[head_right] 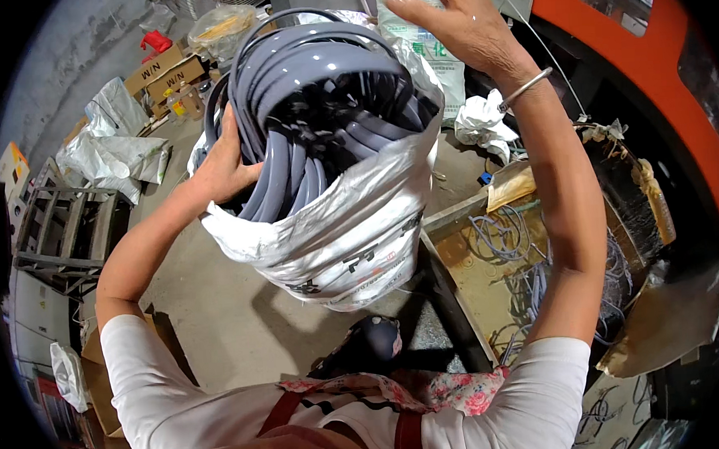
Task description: The person gathers gray, flexible cable-like objects from a cluttered workbench and places them into a large white sack. They repeatedly pick up handfuls of the tangled items, separate them slightly, and deposit them into the sack, which is positioned on the floor to their left.
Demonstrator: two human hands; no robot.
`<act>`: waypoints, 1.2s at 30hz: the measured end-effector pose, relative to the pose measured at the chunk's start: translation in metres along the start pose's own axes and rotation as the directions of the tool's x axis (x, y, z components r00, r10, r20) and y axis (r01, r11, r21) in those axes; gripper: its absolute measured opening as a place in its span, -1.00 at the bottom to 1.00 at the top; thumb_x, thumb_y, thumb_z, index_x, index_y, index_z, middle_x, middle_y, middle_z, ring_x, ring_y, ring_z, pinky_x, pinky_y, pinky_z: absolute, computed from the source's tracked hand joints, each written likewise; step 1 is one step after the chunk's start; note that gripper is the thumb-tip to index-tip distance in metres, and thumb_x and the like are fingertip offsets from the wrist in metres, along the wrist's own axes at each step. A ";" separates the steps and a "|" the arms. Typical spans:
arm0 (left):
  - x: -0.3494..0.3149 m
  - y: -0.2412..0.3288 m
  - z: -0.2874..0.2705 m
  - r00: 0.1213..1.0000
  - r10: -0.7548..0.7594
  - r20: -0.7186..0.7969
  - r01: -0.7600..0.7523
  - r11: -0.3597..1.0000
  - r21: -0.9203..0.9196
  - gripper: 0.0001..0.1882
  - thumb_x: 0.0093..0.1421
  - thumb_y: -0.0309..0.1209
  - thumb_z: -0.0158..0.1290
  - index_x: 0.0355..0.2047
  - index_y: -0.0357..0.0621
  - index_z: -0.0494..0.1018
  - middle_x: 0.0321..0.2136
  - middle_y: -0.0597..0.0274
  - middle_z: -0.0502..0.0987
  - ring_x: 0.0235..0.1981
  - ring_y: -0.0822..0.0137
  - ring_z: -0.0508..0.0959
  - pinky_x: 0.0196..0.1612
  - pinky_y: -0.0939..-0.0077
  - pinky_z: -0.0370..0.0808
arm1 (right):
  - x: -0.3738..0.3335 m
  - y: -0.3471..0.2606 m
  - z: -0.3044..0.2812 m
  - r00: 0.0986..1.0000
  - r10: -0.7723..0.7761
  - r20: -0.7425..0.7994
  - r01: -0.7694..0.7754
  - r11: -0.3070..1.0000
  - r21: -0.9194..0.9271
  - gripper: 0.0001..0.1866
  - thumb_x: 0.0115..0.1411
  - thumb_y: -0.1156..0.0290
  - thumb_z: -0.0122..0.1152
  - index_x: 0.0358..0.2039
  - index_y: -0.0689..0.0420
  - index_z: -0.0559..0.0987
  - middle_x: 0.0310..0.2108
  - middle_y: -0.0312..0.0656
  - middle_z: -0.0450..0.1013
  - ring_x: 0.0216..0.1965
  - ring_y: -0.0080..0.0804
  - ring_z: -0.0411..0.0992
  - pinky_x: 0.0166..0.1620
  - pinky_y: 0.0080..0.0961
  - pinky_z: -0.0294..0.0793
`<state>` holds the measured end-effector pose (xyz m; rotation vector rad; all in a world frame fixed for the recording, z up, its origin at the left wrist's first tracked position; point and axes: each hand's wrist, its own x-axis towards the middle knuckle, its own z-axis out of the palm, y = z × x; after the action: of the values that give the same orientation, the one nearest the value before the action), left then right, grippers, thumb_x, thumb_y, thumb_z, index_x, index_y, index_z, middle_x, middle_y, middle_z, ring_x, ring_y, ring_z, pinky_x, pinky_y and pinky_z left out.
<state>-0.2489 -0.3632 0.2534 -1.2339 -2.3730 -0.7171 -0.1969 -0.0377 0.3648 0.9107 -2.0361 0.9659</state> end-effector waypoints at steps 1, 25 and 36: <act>-0.002 0.009 -0.016 0.998 -0.037 0.059 0.033 0.997 0.072 0.16 -0.18 -0.13 0.27 0.17 -0.30 -0.32 0.06 -0.20 0.08 0.09 -0.01 0.20 0.17 0.29 0.10 | 0.010 -0.015 0.003 0.987 0.041 0.153 -0.040 0.999 -0.013 -0.60 0.24 0.24 -0.10 0.04 0.15 0.33 -0.03 -0.20 0.33 -0.03 -0.43 0.31 0.04 -0.54 0.26; 0.065 -0.021 -0.055 0.994 0.069 0.087 -0.064 0.996 -0.054 -0.44 0.31 -0.10 -0.39 0.19 -0.22 0.04 0.19 0.09 0.07 0.23 0.25 0.02 0.24 0.47 -0.11 | -0.075 -0.068 0.119 0.869 -0.317 -0.379 0.050 0.819 -0.571 -0.40 0.14 -0.02 -0.05 -0.03 0.27 0.34 0.07 0.12 0.19 0.15 -0.03 0.12 0.15 -0.20 0.10; 0.061 -0.046 -0.059 0.996 0.067 0.061 -0.064 0.996 -0.057 -0.37 0.25 0.00 -0.32 0.17 -0.21 0.09 0.15 0.04 0.14 0.17 0.18 0.15 0.18 0.44 0.03 | -0.374 -0.164 -0.013 0.696 0.589 -0.411 -0.715 0.514 -0.474 -0.61 0.24 0.20 -0.18 -0.22 0.25 0.49 -0.26 -0.06 0.45 -0.18 -0.23 0.41 -0.12 -0.48 0.38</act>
<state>-0.3158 -0.3812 0.3207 -1.3694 -2.3648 -0.7383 0.1313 0.0047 0.1245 -0.3629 -2.3193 0.6185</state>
